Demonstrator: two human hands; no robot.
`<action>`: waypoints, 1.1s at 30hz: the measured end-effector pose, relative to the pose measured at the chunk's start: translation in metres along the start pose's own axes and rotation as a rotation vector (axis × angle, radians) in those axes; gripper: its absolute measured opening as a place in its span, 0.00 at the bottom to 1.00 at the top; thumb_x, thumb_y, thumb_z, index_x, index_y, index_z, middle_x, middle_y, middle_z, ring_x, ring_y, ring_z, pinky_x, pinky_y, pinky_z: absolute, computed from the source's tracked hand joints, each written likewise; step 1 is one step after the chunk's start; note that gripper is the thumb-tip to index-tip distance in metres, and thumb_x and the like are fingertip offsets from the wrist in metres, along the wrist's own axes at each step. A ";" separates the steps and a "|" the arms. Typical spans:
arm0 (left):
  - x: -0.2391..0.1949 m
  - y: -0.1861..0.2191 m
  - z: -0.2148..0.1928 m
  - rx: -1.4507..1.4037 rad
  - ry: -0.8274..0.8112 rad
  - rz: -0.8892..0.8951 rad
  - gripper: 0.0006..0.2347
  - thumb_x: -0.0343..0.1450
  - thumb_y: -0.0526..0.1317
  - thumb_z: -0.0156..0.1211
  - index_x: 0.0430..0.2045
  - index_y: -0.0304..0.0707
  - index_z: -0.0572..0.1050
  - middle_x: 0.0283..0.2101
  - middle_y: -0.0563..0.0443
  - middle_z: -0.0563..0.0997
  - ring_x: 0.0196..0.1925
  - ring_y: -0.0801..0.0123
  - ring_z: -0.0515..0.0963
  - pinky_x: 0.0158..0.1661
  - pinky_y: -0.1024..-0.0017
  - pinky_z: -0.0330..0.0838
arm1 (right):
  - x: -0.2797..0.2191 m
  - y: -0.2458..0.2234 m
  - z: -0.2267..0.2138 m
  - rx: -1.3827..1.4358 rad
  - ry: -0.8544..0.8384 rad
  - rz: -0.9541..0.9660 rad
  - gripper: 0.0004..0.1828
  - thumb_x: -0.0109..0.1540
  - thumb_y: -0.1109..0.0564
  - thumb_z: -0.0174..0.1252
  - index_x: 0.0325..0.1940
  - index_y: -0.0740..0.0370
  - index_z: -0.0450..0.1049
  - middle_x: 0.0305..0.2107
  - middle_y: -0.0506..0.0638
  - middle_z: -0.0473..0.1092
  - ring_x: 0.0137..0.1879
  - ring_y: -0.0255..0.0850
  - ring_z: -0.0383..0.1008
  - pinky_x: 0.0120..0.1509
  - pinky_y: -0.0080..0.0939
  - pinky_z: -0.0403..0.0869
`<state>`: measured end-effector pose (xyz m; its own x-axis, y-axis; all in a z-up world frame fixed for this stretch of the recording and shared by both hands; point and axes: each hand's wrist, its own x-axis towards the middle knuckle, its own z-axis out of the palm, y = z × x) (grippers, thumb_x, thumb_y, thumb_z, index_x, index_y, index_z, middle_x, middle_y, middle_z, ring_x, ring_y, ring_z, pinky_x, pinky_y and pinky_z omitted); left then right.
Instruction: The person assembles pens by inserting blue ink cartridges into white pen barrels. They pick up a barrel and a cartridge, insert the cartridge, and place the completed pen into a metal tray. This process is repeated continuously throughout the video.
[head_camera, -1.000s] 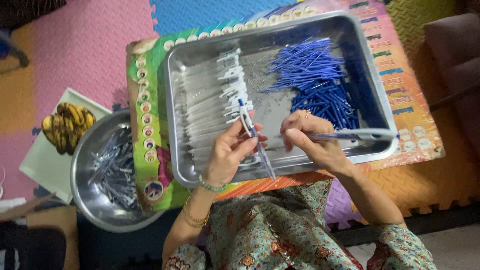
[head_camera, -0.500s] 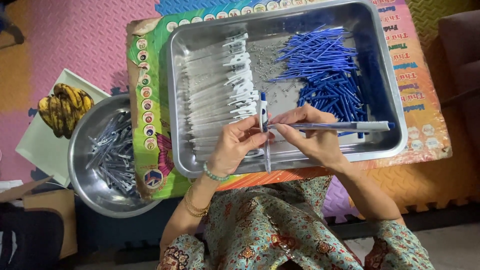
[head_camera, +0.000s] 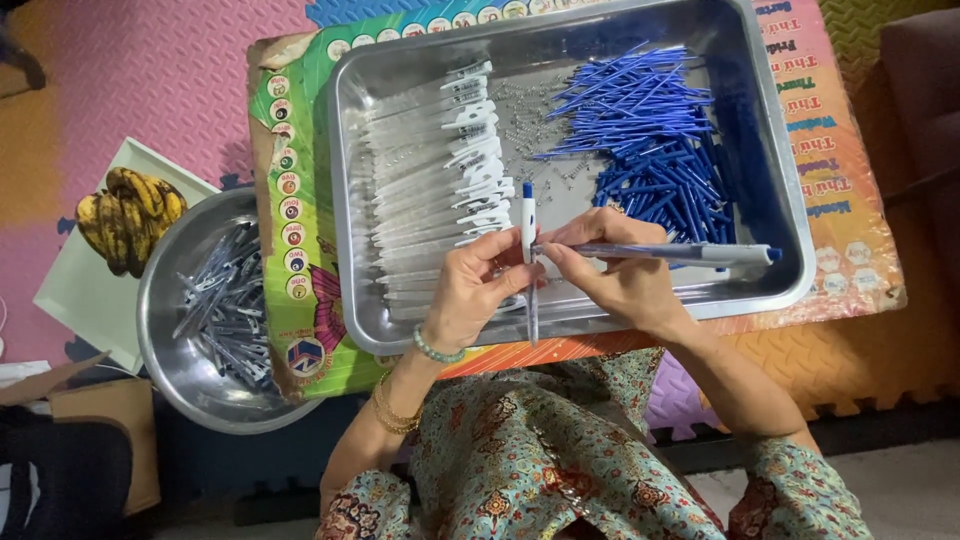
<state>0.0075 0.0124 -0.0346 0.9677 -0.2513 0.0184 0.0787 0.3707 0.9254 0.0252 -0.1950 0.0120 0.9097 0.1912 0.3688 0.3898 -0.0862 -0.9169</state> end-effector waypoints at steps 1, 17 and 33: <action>0.001 0.002 0.000 0.000 -0.001 -0.001 0.20 0.72 0.30 0.75 0.61 0.27 0.81 0.49 0.40 0.89 0.50 0.74 0.84 0.53 0.66 0.85 | 0.000 -0.001 0.000 0.000 0.001 0.000 0.08 0.64 0.66 0.73 0.39 0.74 0.80 0.36 0.71 0.81 0.44 0.60 0.88 0.46 0.50 0.86; 0.000 0.002 0.001 0.153 0.035 0.003 0.17 0.73 0.32 0.76 0.57 0.28 0.83 0.46 0.39 0.90 0.46 0.73 0.84 0.48 0.67 0.86 | -0.029 0.068 0.011 -0.316 -0.033 -0.339 0.03 0.64 0.65 0.72 0.40 0.64 0.83 0.35 0.60 0.82 0.41 0.54 0.88 0.42 0.46 0.85; -0.001 -0.008 -0.003 -0.143 -0.051 -0.142 0.18 0.76 0.28 0.68 0.63 0.22 0.77 0.49 0.34 0.87 0.49 0.59 0.89 0.51 0.56 0.88 | -0.010 0.002 -0.002 -0.125 0.054 0.069 0.11 0.67 0.58 0.72 0.40 0.70 0.80 0.35 0.61 0.84 0.25 0.34 0.74 0.23 0.27 0.66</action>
<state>0.0070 0.0125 -0.0431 0.9313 -0.3540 -0.0855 0.2500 0.4508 0.8569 0.0169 -0.1994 0.0071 0.9401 0.1279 0.3161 0.3376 -0.2190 -0.9155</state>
